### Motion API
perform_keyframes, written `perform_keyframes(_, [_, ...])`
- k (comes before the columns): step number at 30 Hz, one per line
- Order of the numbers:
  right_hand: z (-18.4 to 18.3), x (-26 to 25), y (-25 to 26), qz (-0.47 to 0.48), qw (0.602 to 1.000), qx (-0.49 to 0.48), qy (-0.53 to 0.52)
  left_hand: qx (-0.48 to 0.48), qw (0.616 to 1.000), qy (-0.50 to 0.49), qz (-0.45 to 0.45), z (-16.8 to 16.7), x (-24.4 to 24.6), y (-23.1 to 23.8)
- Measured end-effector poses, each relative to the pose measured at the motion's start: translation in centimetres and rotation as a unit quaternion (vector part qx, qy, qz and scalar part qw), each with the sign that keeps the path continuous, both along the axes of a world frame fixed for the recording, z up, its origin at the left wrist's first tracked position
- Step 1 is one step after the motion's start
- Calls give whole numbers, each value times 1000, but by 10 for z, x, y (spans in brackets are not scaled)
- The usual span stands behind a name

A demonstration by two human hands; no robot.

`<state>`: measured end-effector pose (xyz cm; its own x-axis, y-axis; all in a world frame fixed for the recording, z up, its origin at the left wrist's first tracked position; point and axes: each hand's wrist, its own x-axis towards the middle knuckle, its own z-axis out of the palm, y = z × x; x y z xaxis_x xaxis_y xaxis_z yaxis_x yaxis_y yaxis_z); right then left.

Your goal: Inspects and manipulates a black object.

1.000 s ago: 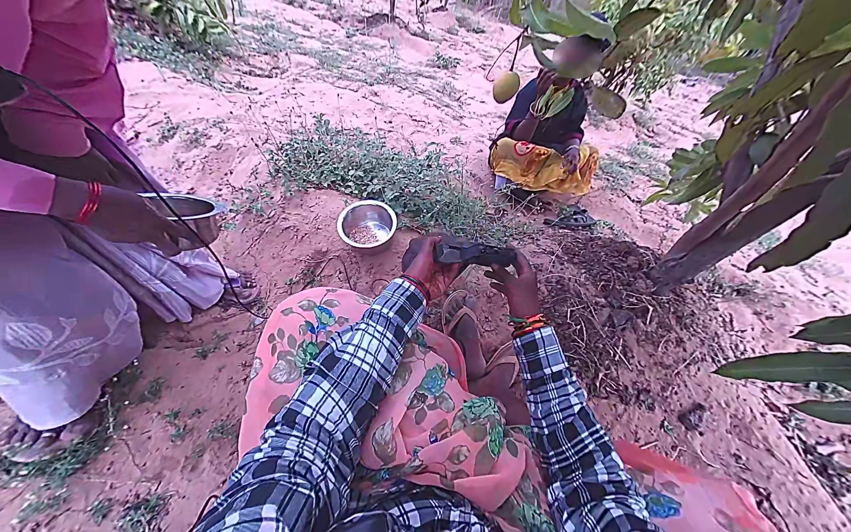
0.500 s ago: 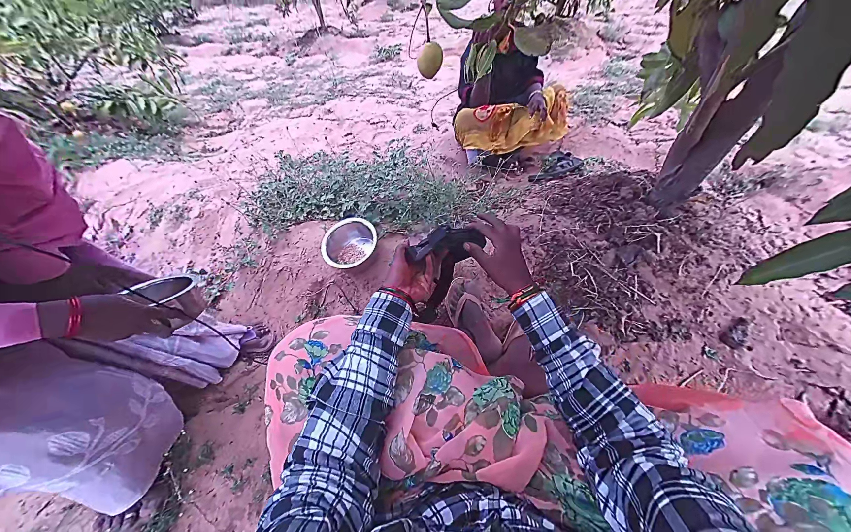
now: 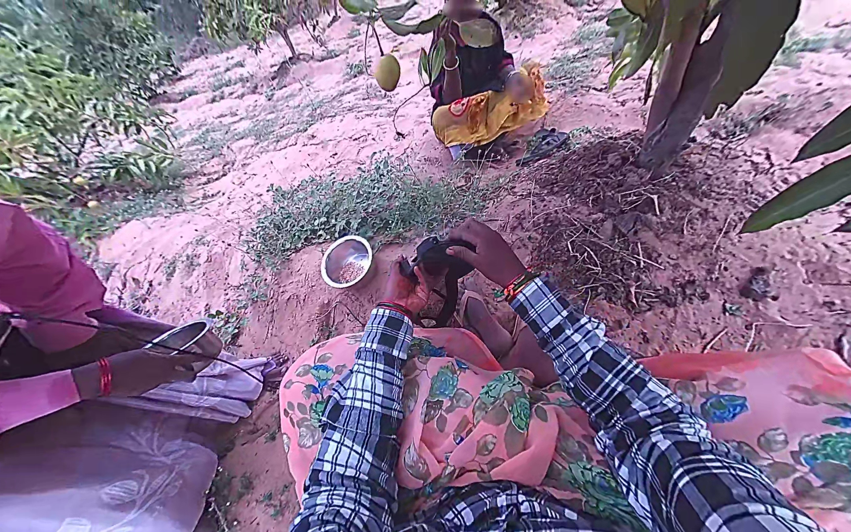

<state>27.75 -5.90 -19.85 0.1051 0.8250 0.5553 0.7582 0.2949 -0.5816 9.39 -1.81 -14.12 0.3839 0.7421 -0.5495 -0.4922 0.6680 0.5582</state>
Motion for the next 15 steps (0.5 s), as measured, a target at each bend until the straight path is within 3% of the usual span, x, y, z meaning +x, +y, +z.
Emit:
perform_keyframes(3, [0,-6,0,3,1000,1,-22,-6,998,-40,51,-30,3,24])
perform_keyframes(6, [-3,-13,2,7,1000,17,-22,-14,998,-51,36,-46,0,40])
perform_keyframes(12, [3,-18,1,22,999,25,-24,-20,996,-74,47,-49,-1,43])
perform_keyframes(15, [5,-19,-1,32,999,23,-17,-38,994,-78,61,-23,-3,22])
